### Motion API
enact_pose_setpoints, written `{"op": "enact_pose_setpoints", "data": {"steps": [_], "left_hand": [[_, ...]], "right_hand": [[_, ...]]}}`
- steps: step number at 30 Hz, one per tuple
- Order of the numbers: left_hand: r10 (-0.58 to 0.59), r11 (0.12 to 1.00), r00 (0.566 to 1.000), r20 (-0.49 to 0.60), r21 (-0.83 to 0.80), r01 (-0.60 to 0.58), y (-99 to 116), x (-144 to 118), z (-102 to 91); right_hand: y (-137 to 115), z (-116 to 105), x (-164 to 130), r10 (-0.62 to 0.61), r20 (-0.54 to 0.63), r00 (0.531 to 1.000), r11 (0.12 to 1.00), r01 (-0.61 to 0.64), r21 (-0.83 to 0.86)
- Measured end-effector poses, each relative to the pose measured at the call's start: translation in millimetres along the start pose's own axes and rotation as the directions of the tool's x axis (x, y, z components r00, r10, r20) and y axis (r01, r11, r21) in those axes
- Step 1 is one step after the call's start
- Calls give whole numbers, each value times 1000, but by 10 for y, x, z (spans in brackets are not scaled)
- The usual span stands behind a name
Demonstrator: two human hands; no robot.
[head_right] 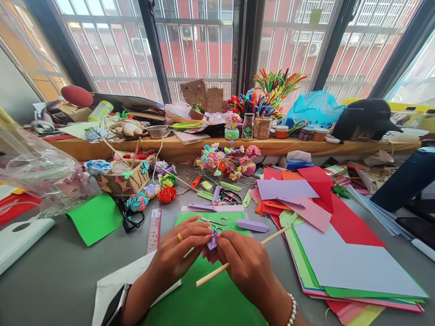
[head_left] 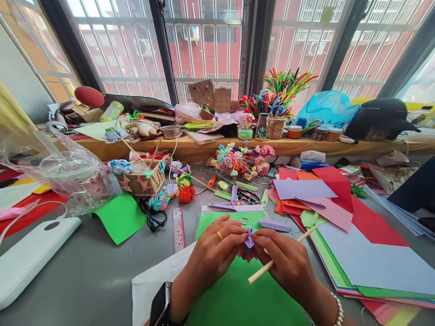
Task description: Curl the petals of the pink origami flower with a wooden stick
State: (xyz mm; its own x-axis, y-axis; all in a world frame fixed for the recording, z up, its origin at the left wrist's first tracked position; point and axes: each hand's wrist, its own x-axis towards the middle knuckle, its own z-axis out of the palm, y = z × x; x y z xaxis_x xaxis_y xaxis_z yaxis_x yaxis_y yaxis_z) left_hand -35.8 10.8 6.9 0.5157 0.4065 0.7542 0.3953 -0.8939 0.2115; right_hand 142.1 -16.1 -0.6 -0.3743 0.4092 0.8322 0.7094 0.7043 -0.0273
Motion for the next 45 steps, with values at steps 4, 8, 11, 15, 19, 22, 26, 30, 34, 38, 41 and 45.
{"op": "enact_pose_setpoints", "data": {"steps": [4, 8, 11, 15, 19, 22, 26, 30, 34, 38, 41, 45], "left_hand": [[-5, 1000, 1000, -10, -15, 4, 28, -1, -8], [-88, 988, 996, -35, -128, 83, 70, 21, -3], [-261, 935, 963, 60, -232, 268, 88, 39, -23], [-451, 707, 858, 245, -489, 511, 85, 43, -73], [-511, 443, 764, 393, -641, 627, 36, 28, -60], [-501, 252, 680, 535, -661, 706, -16, 13, -1], [-474, 81, 619, 626, -669, 739, -37, 22, 48], [-554, 172, 574, 603, -591, 788, -1, 53, 26], [-592, 327, 597, 542, -515, 792, 33, 66, 3], [-614, 398, 590, 524, -441, 805, 60, 68, 12], [-630, 420, 579, 518, -400, 815, 89, 71, 28], [-609, 361, 581, 540, -463, 809, 110, 65, 41]], "right_hand": [[5, 7, -22, 17, 2, 1000, 1000, -17, 8], [17, 22, -27, 75, 22, 997, 991, -77, 110], [37, 21, -8, 91, 32, 995, 981, -95, 171], [52, -11, 28, 88, 47, 995, 971, -97, 217], [39, -51, 61, 121, 22, 992, 961, -123, 249], [22, -75, 83, 152, -8, 988, 956, -145, 254], [21, -109, 107, 275, 42, 960, 931, -277, 239], [72, -148, 121, 312, 148, 939, 902, -341, 263], [136, -177, 126, 241, 224, 944, 897, -305, 321], [148, -172, 105, 271, 268, 925, 894, -345, 286], [121, -138, 75, 293, 261, 920, 901, -357, 246], [78, -107, 59, 296, 229, 927, 916, -344, 208]]}}
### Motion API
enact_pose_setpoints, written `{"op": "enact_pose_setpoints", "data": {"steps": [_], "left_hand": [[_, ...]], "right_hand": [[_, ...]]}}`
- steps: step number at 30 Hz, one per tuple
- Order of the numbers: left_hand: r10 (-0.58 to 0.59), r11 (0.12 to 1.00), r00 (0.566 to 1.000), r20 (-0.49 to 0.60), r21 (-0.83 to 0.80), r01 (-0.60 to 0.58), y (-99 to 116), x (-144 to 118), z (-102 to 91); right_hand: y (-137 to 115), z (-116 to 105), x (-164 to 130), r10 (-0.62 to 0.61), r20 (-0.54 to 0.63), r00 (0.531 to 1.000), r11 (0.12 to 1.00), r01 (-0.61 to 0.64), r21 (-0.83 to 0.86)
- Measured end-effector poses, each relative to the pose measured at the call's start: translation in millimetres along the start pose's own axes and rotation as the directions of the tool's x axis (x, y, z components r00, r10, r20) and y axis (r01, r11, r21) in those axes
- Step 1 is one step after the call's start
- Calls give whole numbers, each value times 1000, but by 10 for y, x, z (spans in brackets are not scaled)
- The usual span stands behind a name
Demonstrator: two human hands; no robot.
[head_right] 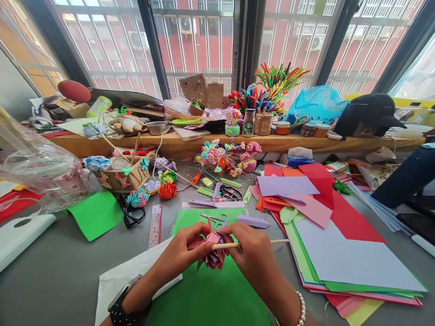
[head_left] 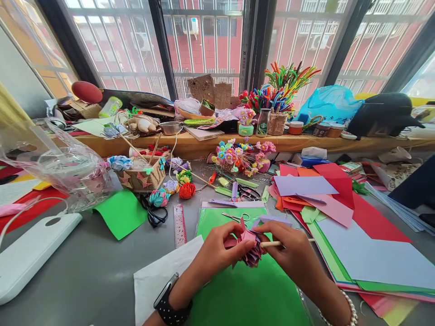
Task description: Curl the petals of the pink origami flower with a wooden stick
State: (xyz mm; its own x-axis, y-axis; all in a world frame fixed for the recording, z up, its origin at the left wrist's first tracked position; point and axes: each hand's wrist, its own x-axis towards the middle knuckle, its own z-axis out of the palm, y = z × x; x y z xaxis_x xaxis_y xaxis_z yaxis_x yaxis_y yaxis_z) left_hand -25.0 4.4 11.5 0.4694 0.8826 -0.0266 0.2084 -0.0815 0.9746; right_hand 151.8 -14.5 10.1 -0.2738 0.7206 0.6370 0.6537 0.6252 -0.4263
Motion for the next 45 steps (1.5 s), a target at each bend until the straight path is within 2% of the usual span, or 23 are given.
{"op": "enact_pose_setpoints", "data": {"steps": [4, 7, 9, 17, 20, 23, 27, 31, 40, 45], "left_hand": [[25, 974, 999, 37, -226, -16, -36, 22, -60], [-64, 946, 996, 56, -314, 78, -49, 52, -106], [-86, 929, 995, 44, -357, 96, -46, 65, -104], [-48, 850, 993, 112, -517, 100, -132, 78, -40], [-69, 798, 980, 189, -579, 168, -179, 82, -50], [-98, 787, 964, 248, -573, 228, -174, 70, -55], [-73, 827, 986, 149, -543, 144, -124, 54, -38], [-61, 836, 993, 104, -538, 108, -98, 51, -13], [-72, 837, 992, 100, -535, 114, -119, 53, -6], [-76, 817, 994, 73, -567, 104, -131, 69, -10]], "right_hand": [[-47, -46, 17, -91, -56, 994, 995, 93, 46], [-90, -93, 37, -195, -60, 979, 970, 202, 136], [-114, -108, 45, -246, -44, 968, 954, 250, 166], [-134, -97, 22, -321, -41, 946, 942, 323, 91], [-155, -103, 14, -329, -51, 943, 942, 331, 49], [-178, -107, 11, -327, -64, 943, 943, 330, 44], [-182, -100, 9, -323, -86, 943, 944, 327, 36], [-173, -95, 8, -326, -80, 942, 945, 328, 9], [-166, -91, -53, -380, -13, 925, 923, 378, -72], [-152, -75, -14, -298, -40, 954, 953, 300, 32]]}}
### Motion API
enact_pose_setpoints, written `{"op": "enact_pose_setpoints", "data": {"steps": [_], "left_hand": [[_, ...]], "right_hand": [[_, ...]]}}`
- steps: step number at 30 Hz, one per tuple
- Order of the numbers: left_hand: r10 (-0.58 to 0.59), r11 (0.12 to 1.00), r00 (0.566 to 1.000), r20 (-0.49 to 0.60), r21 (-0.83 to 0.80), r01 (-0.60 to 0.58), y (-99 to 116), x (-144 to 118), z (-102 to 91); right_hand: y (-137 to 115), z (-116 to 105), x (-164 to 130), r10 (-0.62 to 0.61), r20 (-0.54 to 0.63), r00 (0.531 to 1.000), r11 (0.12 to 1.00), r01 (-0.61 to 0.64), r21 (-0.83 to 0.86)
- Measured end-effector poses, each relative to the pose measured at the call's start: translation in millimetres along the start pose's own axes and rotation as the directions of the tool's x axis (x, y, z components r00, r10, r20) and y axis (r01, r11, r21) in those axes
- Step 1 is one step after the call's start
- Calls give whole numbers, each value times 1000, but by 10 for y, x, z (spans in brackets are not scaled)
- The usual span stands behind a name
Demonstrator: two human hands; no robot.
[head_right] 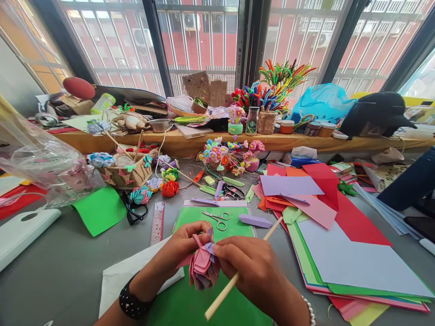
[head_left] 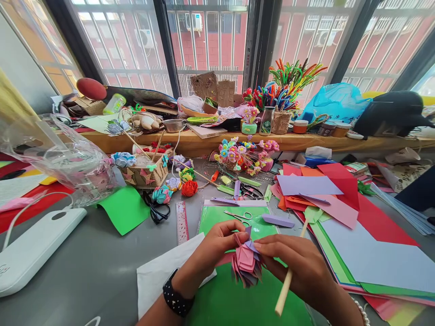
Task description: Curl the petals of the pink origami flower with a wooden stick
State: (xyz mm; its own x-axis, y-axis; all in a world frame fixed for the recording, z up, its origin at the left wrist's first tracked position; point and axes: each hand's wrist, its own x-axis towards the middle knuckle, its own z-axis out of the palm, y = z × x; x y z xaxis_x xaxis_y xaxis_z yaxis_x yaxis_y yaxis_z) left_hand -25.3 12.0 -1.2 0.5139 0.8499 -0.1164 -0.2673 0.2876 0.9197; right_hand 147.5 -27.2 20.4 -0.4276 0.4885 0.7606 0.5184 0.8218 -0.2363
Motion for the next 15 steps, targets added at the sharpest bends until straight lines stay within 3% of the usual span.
{"op": "enact_pose_setpoints", "data": {"steps": [4, 8, 15], "left_hand": [[14, 999, 1000, -15, -51, -15, 3, 14, -12], [-58, 995, 998, -24, -84, 56, -3, 21, -21], [-220, 970, 970, 106, -85, 229, -17, 23, -26]], "right_hand": [[4, -17, 24, 87, 15, 996, 989, -88, 122], [6, -55, 31, 100, 34, 994, 975, -105, 198], [20, -88, 33, 167, 205, 964, 930, -223, 292]]}}
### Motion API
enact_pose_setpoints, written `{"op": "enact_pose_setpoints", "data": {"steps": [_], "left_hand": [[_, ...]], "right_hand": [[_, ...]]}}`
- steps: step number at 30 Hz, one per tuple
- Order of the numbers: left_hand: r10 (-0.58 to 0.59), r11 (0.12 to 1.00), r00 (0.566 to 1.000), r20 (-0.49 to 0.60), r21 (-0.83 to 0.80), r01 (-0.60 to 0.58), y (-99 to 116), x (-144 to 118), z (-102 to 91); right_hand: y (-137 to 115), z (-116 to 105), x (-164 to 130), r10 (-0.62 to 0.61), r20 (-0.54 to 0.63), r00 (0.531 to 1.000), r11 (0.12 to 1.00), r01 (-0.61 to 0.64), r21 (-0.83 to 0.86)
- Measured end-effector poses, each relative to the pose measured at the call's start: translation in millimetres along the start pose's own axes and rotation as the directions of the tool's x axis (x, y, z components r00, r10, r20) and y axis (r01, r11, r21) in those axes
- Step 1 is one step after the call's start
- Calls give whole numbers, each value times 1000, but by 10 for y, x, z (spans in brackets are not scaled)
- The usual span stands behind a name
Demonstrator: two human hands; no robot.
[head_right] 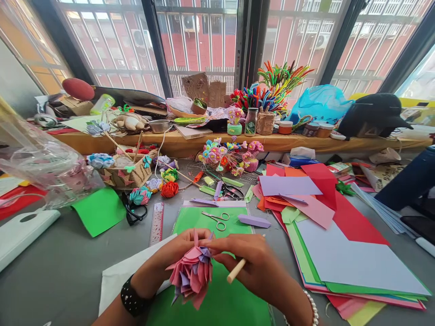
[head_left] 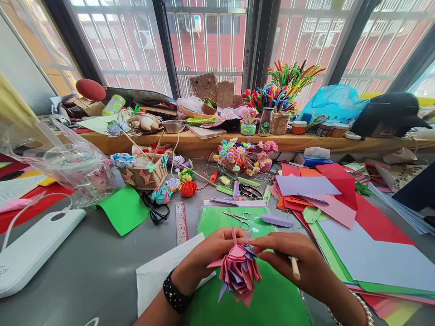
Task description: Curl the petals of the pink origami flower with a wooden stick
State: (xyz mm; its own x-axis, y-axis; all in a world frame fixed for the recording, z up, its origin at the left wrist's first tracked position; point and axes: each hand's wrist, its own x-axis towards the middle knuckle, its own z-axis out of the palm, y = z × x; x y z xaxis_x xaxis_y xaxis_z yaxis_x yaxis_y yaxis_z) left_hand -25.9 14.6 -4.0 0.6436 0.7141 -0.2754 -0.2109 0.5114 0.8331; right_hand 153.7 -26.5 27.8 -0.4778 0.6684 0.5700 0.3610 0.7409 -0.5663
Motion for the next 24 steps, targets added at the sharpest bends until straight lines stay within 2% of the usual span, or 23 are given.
{"op": "enact_pose_setpoints", "data": {"steps": [4, 8, 15, 20, 24], "left_hand": [[-67, 998, 997, 36, 17, 67, -20, -2, -6], [-116, 993, 991, 61, 30, 114, -37, -19, -2], [-92, 995, 993, 76, -22, 94, 4, -26, 62], [-111, 992, 990, 88, -47, 115, -24, -21, 63], [-75, 989, 996, 53, -123, 81, -85, -27, 10]], "right_hand": [[7, -3, -16, 29, 144, 989, 998, -36, 44], [10, -41, -27, 58, 183, 981, 994, -74, 80], [-28, -42, -34, 66, 102, 993, 997, -69, 29], [-18, -33, -15, -15, 77, 997, 1000, 14, 26], [-1, -40, 0, -65, 4, 998, 998, 65, -2]]}}
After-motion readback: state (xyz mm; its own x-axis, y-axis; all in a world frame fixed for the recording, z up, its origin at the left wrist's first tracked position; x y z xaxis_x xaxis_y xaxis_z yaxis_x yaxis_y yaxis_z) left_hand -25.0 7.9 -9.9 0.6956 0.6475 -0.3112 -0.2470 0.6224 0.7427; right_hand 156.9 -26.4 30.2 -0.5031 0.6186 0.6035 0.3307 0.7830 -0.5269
